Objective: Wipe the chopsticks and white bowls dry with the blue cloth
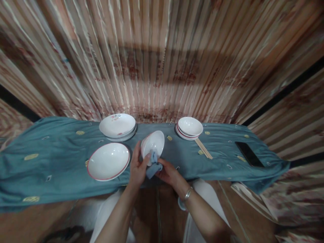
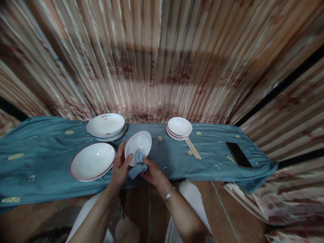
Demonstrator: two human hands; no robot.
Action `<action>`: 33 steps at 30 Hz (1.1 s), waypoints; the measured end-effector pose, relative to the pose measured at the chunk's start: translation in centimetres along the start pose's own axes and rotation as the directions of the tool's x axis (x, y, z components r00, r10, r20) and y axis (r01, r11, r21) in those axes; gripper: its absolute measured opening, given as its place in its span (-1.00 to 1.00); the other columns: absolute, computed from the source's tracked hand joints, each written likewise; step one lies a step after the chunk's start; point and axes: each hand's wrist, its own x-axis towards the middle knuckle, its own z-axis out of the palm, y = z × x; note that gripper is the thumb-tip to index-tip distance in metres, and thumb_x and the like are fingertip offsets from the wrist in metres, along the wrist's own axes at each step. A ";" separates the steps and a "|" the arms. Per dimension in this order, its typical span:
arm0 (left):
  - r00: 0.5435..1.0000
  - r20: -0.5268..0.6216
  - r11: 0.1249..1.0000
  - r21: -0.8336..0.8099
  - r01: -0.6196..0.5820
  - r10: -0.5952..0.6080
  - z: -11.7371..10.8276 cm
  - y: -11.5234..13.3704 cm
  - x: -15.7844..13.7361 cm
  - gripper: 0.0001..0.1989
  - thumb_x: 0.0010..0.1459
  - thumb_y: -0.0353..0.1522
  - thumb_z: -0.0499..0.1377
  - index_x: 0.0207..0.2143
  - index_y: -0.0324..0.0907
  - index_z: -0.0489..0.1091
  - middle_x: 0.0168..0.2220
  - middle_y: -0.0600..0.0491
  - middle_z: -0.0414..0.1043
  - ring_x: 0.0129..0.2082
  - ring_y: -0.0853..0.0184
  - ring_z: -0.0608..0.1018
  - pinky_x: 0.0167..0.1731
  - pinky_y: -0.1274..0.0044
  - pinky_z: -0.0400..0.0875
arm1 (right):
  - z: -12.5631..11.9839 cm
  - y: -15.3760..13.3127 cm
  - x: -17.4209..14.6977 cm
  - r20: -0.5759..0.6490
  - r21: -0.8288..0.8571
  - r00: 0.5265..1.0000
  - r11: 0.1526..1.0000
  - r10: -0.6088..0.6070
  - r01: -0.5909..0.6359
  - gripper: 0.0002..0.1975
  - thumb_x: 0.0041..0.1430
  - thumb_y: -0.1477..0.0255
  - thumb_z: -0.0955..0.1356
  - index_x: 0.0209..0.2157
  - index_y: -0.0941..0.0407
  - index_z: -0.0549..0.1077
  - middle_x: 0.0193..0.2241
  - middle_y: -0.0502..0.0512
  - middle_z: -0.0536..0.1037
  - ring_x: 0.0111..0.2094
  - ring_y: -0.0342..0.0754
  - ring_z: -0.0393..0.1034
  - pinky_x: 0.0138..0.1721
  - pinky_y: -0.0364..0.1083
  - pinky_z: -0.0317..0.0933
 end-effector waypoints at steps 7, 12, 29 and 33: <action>0.996 0.075 0.989 -0.134 0.064 -0.054 0.1 0.4 0.0 -0.23 -0.15 -0.12 0.34 0.12 -0.17 0.26 0.12 -0.12 0.35 0.14 0.06 0.36 0.12 0.33 0.25 | -0.4 -1.8 -0.2 -0.120 -0.179 0.968 0.964 -0.219 0.196 -0.80 -0.25 0.36 0.46 -0.64 0.15 0.39 -0.74 -0.16 0.29 -0.67 -0.27 0.10 -0.61 -0.22 0.06; 0.980 0.149 0.966 -0.202 0.161 -0.132 -0.7 0.5 0.1 -0.37 -0.19 -0.09 0.35 -0.08 -0.21 0.40 -0.05 -0.11 0.48 0.04 0.03 0.45 0.06 0.29 0.28 | -1.4 -3.8 -0.8 -0.077 -0.390 0.861 0.810 -0.503 0.438 -0.75 -0.23 0.25 0.44 -0.61 0.17 0.48 -0.70 -0.11 0.34 -0.62 -0.26 0.10 -0.56 -0.20 -0.02; 0.886 0.247 0.881 -0.173 0.440 -0.393 -0.6 1.6 -0.4 -0.31 -0.34 -0.17 0.43 -0.11 -0.33 0.49 -0.25 -0.15 0.58 -0.28 0.09 0.58 -0.44 0.47 0.45 | -3.6 -7.0 -1.6 0.021 -0.784 0.701 0.423 -0.713 0.454 -0.73 -0.06 0.23 0.35 -0.50 0.17 0.53 -0.65 -0.09 0.33 -0.57 -0.20 0.10 -0.56 -0.20 0.00; 0.899 0.205 0.880 -0.208 0.427 -0.388 -0.4 1.4 -0.7 -0.32 -0.38 -0.18 0.44 -0.15 -0.34 0.50 -0.25 -0.16 0.57 -0.30 0.11 0.57 -0.44 0.46 0.46 | -3.4 -7.2 -1.4 0.047 -0.811 0.664 0.359 -0.747 0.462 -0.74 -0.03 0.24 0.34 -0.55 0.15 0.49 -0.67 -0.11 0.25 -0.58 -0.22 0.04 -0.57 -0.21 -0.05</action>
